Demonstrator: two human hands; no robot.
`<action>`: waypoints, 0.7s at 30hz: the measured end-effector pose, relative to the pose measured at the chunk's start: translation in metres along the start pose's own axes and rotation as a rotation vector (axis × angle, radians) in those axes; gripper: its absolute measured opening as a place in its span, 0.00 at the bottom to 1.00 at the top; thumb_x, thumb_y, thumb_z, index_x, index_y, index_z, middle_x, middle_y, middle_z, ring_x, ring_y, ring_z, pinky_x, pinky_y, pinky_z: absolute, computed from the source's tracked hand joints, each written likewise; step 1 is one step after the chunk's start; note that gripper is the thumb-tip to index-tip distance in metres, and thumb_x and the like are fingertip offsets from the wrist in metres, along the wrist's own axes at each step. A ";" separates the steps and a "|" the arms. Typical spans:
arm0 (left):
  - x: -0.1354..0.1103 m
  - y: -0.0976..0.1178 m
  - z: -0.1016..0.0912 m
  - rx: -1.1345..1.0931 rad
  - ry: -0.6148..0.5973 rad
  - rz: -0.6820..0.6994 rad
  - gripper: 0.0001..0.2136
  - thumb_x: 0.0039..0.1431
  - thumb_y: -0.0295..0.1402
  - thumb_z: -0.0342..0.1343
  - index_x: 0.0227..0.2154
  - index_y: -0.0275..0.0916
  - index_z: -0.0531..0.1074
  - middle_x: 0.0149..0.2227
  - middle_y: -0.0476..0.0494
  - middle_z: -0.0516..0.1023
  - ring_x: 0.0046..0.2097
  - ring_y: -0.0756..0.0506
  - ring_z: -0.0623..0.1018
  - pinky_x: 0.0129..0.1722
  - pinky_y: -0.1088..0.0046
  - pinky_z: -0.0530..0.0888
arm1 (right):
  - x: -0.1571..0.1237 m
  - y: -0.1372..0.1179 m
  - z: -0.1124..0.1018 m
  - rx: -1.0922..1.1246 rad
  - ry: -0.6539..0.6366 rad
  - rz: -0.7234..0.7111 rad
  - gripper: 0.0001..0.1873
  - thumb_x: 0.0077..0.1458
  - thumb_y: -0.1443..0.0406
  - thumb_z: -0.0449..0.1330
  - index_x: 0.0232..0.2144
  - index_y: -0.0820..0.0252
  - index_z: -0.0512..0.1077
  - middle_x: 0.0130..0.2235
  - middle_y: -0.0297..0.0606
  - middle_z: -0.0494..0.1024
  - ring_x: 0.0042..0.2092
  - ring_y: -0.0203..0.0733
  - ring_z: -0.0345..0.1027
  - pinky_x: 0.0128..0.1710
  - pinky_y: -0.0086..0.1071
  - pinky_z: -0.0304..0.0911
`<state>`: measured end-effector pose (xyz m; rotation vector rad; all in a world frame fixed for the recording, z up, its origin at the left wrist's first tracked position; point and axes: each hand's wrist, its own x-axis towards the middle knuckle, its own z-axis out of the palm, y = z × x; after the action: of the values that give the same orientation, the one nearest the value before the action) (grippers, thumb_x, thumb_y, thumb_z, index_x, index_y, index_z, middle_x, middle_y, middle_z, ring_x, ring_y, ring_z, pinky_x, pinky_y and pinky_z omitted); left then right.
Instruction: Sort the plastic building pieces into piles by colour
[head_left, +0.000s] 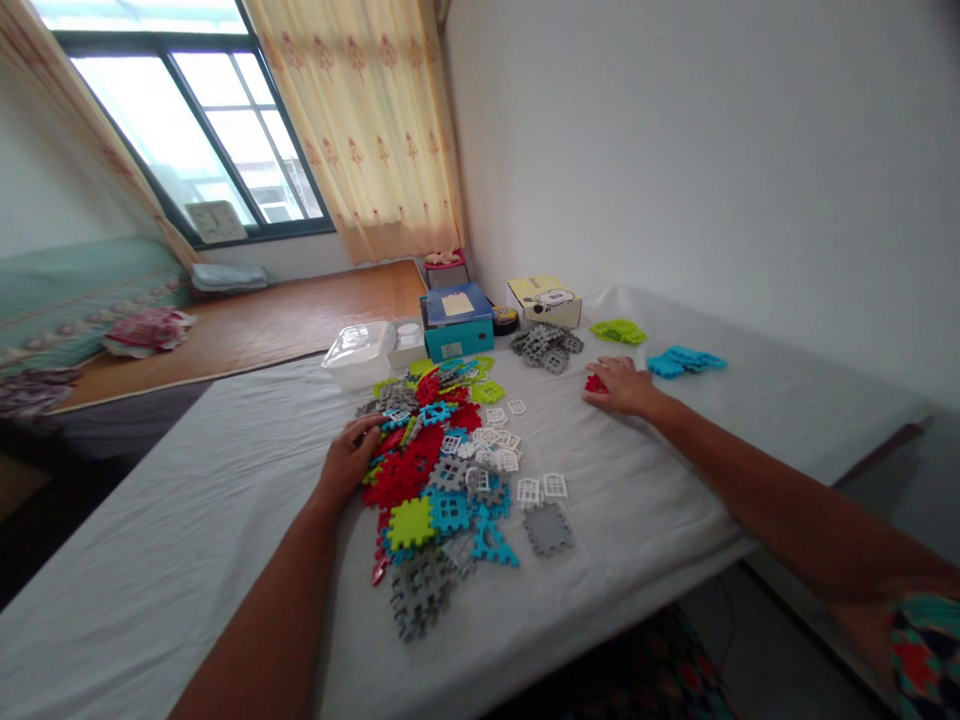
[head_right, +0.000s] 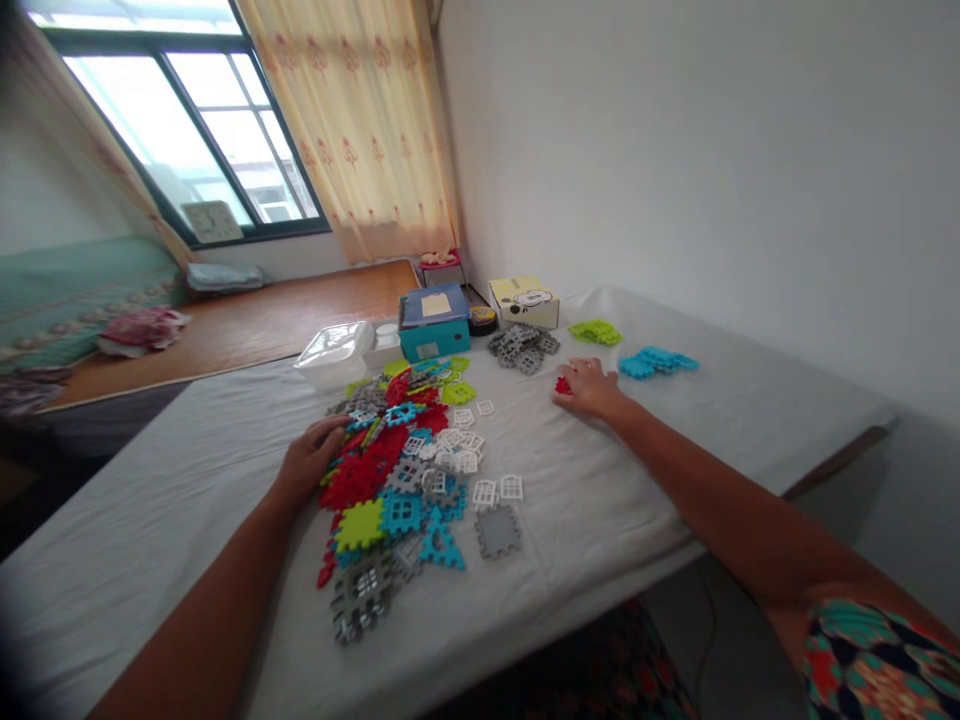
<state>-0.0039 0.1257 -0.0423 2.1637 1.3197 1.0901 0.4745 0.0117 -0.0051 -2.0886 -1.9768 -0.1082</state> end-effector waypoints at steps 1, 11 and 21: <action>0.000 0.000 0.000 -0.004 0.003 -0.003 0.18 0.55 0.44 0.49 0.41 0.40 0.76 0.47 0.41 0.77 0.52 0.40 0.73 0.58 0.59 0.66 | 0.000 -0.010 0.002 0.035 -0.014 -0.036 0.27 0.54 0.52 0.58 0.55 0.53 0.67 0.55 0.47 0.68 0.52 0.56 0.62 0.52 0.51 0.58; -0.001 0.003 0.001 0.000 -0.001 0.013 0.18 0.56 0.42 0.48 0.40 0.39 0.76 0.48 0.41 0.76 0.52 0.41 0.73 0.58 0.59 0.66 | 0.009 -0.154 0.025 0.409 -0.368 -0.583 0.33 0.42 0.65 0.67 0.53 0.62 0.70 0.47 0.46 0.73 0.44 0.45 0.68 0.45 0.35 0.63; -0.002 0.000 0.005 -0.009 0.008 -0.007 0.21 0.62 0.45 0.42 0.40 0.40 0.77 0.47 0.42 0.77 0.52 0.42 0.73 0.57 0.60 0.66 | 0.052 -0.233 0.029 0.761 -0.302 -0.406 0.16 0.48 0.68 0.62 0.42 0.64 0.76 0.30 0.33 0.75 0.30 0.33 0.64 0.30 0.26 0.59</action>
<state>-0.0010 0.1248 -0.0460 2.1490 1.3222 1.1016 0.2442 0.0782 0.0113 -1.2611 -2.1090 0.7951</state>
